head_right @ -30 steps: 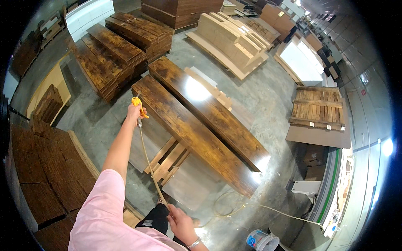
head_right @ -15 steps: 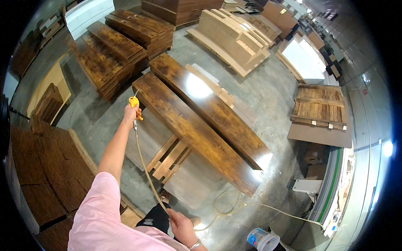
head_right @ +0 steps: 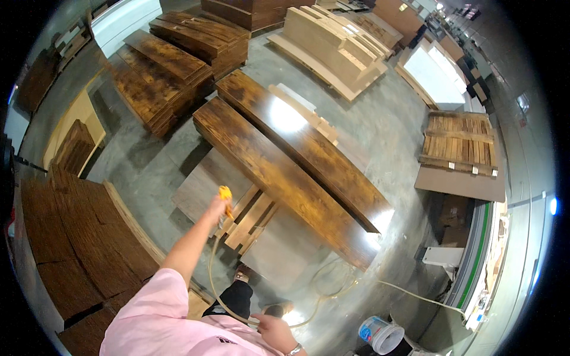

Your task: The person moves wooden planks from a stack to a workbench, then uses a cloth to rub the surface of each plank. The person handles the planks one at a time, placing them on the bench and wiping them before moving to the next.

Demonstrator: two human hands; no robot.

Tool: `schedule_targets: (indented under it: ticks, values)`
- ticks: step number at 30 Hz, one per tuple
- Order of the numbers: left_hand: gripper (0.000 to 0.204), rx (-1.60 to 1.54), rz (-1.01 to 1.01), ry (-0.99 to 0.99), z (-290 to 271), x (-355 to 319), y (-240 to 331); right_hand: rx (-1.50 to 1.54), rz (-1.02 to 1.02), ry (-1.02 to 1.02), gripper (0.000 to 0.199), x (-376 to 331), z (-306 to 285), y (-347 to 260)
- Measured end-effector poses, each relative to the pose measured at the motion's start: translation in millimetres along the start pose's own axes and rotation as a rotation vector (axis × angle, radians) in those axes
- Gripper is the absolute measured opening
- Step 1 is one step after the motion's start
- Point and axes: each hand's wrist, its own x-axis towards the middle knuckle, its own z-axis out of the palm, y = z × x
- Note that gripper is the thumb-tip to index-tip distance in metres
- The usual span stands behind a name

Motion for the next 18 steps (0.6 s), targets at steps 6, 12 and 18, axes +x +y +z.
schedule_targets:
  ticks: [6,12,18]
  values:
    - [0.01,0.228,-0.124,-0.315,98,-85,-77,-0.06,-0.031,0.087,0.043,-45,4,72]
    - [0.01,0.124,-0.255,-0.206,114,-104,-98,-0.051,0.046,0.214,0.041,-94,0,97]
    - [0.011,0.045,-0.275,-0.121,161,-162,-117,0.017,0.034,0.333,0.039,-155,5,156]
